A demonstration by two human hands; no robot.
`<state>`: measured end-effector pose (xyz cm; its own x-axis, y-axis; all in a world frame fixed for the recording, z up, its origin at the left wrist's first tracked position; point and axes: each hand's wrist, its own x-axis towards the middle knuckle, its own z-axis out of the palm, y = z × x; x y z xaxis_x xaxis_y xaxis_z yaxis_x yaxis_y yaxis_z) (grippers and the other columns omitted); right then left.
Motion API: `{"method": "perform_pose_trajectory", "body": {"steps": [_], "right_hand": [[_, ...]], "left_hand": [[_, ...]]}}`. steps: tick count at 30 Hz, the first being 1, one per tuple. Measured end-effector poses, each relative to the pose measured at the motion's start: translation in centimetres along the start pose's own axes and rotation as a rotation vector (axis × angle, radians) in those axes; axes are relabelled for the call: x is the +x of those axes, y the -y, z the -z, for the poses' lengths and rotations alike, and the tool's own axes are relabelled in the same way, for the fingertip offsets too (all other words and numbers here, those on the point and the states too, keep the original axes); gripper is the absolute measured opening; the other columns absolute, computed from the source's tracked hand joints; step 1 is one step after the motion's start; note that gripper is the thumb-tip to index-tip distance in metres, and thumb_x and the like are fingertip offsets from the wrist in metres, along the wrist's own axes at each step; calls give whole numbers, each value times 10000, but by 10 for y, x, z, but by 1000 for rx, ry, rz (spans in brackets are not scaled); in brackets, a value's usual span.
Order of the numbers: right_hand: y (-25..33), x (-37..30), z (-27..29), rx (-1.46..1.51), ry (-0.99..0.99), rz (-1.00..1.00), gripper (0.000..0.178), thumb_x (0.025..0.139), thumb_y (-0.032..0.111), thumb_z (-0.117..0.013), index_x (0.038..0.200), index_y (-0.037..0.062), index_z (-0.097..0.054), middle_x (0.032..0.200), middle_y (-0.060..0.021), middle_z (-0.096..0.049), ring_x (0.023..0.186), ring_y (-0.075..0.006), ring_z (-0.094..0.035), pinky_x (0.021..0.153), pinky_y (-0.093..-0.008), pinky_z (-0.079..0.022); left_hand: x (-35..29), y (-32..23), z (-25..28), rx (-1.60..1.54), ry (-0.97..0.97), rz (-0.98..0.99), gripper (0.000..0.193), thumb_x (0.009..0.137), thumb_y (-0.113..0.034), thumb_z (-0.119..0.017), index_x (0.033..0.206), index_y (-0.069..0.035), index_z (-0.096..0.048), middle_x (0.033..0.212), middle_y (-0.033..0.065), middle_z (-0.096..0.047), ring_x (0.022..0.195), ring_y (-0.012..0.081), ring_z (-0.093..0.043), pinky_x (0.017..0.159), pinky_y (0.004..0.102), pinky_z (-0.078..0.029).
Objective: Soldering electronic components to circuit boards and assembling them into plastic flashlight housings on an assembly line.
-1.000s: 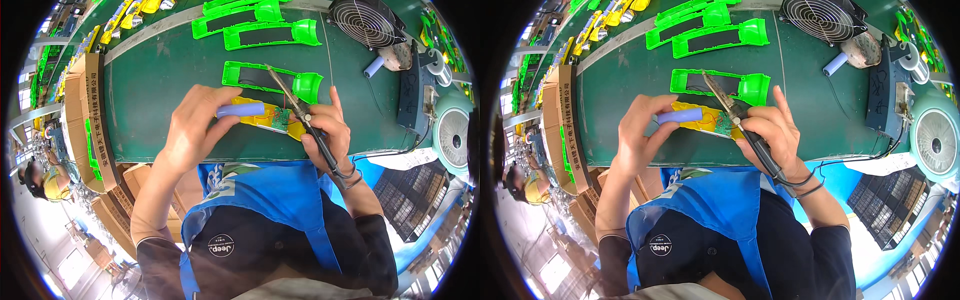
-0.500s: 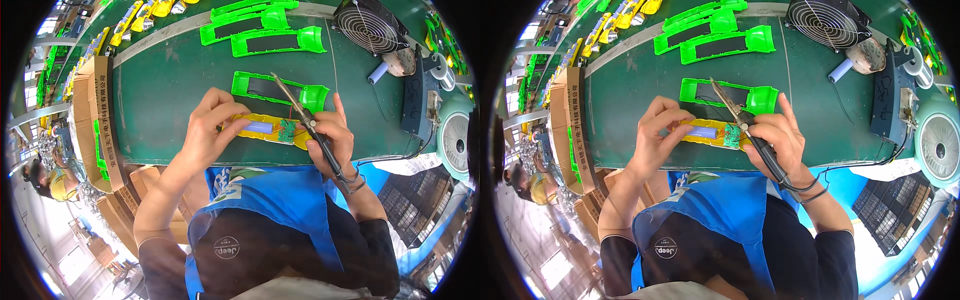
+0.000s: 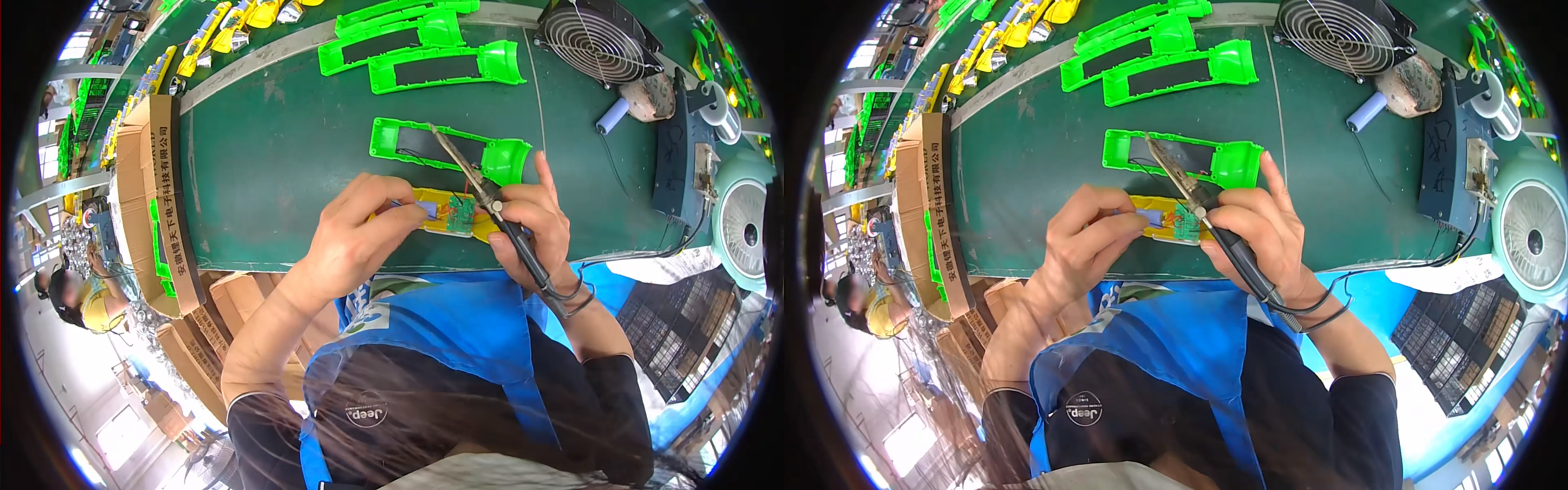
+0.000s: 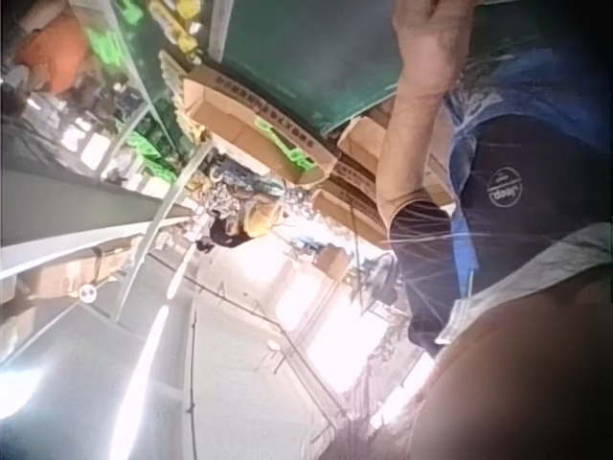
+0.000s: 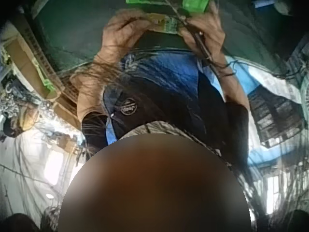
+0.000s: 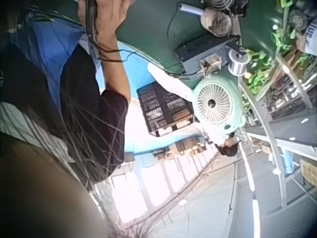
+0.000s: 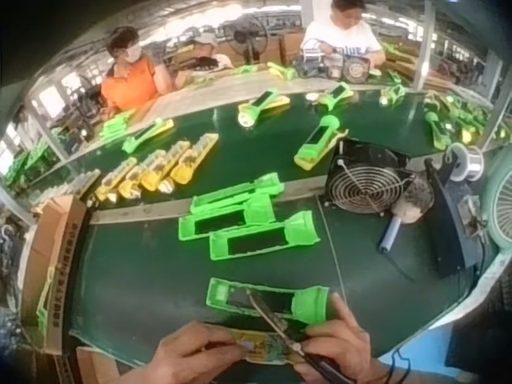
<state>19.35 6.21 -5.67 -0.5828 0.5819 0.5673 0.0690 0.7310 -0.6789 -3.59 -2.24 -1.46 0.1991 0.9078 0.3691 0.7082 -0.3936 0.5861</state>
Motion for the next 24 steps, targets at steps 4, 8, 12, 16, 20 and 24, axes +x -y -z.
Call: {"method": "perform_pose_trajectory", "body": {"steps": [4,8,12,16,20,24], "right_hand": [[-3,-4,4,26,-27,10,271,883,250,-647,1017,66,-500,868,-114,-637,847,-230,-647,1117,-628,-159],[-8,-9,12,45,-76,-47,284,927,310,-600,1054,103,-452,867,-83,-636,875,-215,-649,1107,-596,-193],[-13,-12,24,159,-236,-75,304,887,261,-659,1037,48,-502,881,-109,-667,836,-228,-649,1075,-563,-266],[-11,-20,48,377,-172,-352,312,907,254,-627,1040,22,-467,908,-117,-661,872,-179,-634,1064,-485,-322],[-11,-22,63,733,-192,-617,322,869,224,-669,1016,2,-488,878,-113,-628,800,-154,-627,808,-307,-499],[-12,-15,71,785,-166,-697,305,856,248,-670,962,9,-512,815,-107,-632,729,-141,-613,930,-347,-456]], "left_hand": [[3,-1,-6,8,-17,-69,272,666,23,-719,918,-49,-646,920,72,-572,745,244,-580,615,335,-491],[8,-3,-4,105,70,-26,275,702,20,-737,951,-50,-644,929,87,-589,778,253,-591,653,353,-503],[13,-6,-1,117,157,63,213,736,21,-704,917,-48,-616,929,93,-588,803,256,-592,670,368,-492],[12,-8,-3,28,120,88,178,730,34,-700,861,-48,-611,930,83,-588,819,258,-573,689,357,-476],[8,-9,-11,-81,77,156,198,705,-45,-739,856,-102,-626,957,40,-583,868,247,-518,776,352,-357],[6,-12,-25,38,26,98,196,692,-71,-752,844,-117,-636,958,16,-579,902,236,-517,796,368,-350]]}}
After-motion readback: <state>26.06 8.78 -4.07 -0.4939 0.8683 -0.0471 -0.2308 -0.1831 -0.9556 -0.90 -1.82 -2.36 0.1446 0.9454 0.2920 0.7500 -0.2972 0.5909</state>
